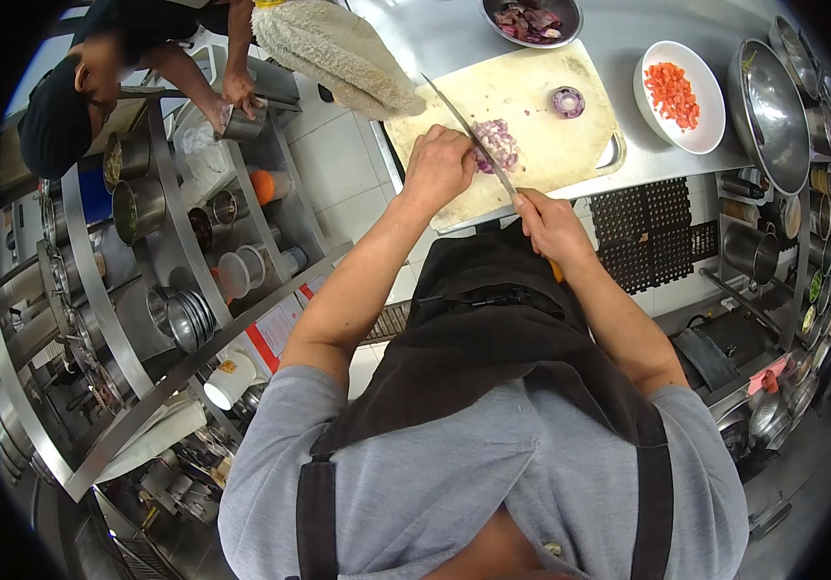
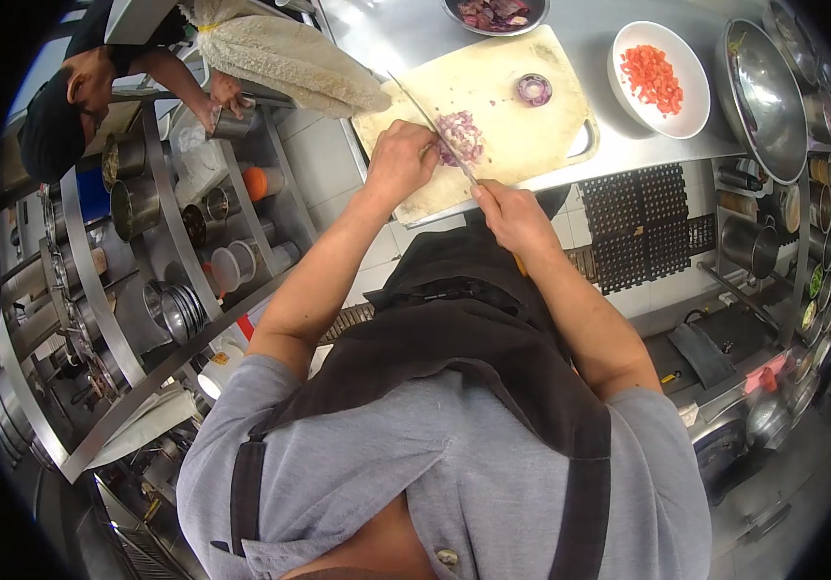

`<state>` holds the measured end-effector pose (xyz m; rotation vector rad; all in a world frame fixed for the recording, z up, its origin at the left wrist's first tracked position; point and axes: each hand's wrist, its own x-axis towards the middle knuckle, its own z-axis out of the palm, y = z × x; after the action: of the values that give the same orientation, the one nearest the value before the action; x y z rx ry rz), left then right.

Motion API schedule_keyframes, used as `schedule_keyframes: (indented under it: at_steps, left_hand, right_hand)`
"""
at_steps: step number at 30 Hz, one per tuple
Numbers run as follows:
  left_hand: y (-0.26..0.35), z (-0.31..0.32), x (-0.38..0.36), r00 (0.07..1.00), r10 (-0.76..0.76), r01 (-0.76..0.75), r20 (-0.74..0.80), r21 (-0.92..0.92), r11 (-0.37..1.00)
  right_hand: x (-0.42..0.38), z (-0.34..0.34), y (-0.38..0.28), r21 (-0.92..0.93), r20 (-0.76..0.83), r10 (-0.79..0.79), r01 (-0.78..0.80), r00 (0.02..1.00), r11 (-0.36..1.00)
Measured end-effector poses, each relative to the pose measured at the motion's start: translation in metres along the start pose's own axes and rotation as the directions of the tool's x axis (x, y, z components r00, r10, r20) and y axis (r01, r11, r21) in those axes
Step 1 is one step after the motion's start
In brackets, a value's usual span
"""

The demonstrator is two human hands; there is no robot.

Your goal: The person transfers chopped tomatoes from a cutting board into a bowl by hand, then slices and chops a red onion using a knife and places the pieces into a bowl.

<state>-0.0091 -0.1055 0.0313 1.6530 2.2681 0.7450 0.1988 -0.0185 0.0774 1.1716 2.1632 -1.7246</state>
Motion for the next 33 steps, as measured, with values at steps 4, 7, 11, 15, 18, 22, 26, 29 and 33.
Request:
schedule_keyframes:
  at_steps: [4, 7, 11, 15, 18, 22, 26, 29, 33]
  left_hand:
    - [-0.005, 0.003, 0.000, 0.999, 0.027, -0.027, -0.024, -0.021, 0.999]
    - [-0.004, 0.005, -0.002, 0.999, 0.028, -0.029, -0.033, -0.022, 0.999]
    - [-0.005, 0.003, -0.001, 0.997, 0.049, -0.050, -0.051, -0.019, 0.999]
    - [-0.001, -0.007, -0.005, 0.999, 0.040, -0.040, -0.037, -0.021, 0.999]
    - [0.000, -0.009, -0.007, 0.998, 0.007, -0.009, -0.067, -0.024, 1.000]
    - [0.001, -0.003, -0.006, 0.999, 0.007, -0.005, -0.049, 0.035, 0.999]
    - [-0.004, 0.003, -0.006, 0.998, 0.031, -0.030, -0.061, 0.021, 0.999]
    - [-0.005, 0.003, -0.006, 0.998, 0.025, -0.024, -0.060, 0.009, 1.000]
    - [-0.007, -0.001, -0.012, 0.994, 0.066, -0.072, -0.085, -0.079, 0.994]
  right_hand:
    - [0.005, 0.004, -0.009, 0.062, 0.038, 0.135, -0.138, 0.990, 0.989]
    - [0.027, 0.020, 0.007, -0.048, -0.082, -0.122, 0.118, 0.989, 0.992]
    - [0.032, 0.020, 0.004, -0.002, -0.123, -0.139, 0.140, 0.983, 0.990]
    - [0.018, 0.008, -0.012, 0.056, -0.057, -0.049, 0.052, 0.997, 0.997]
    - [0.003, 0.002, -0.013, 0.014, -0.022, -0.048, 0.048, 0.999, 0.999]
    - [0.000, 0.006, -0.002, -0.016, -0.018, -0.039, 0.039, 0.999, 0.999]
    - [0.020, 0.016, 0.007, -0.051, -0.037, -0.077, 0.075, 0.996, 0.996]
    - [0.032, 0.023, 0.010, -0.073, -0.087, -0.149, 0.143, 0.985, 0.987]
    - [0.025, 0.016, 0.001, -0.023, -0.087, -0.145, 0.144, 0.986, 0.989]
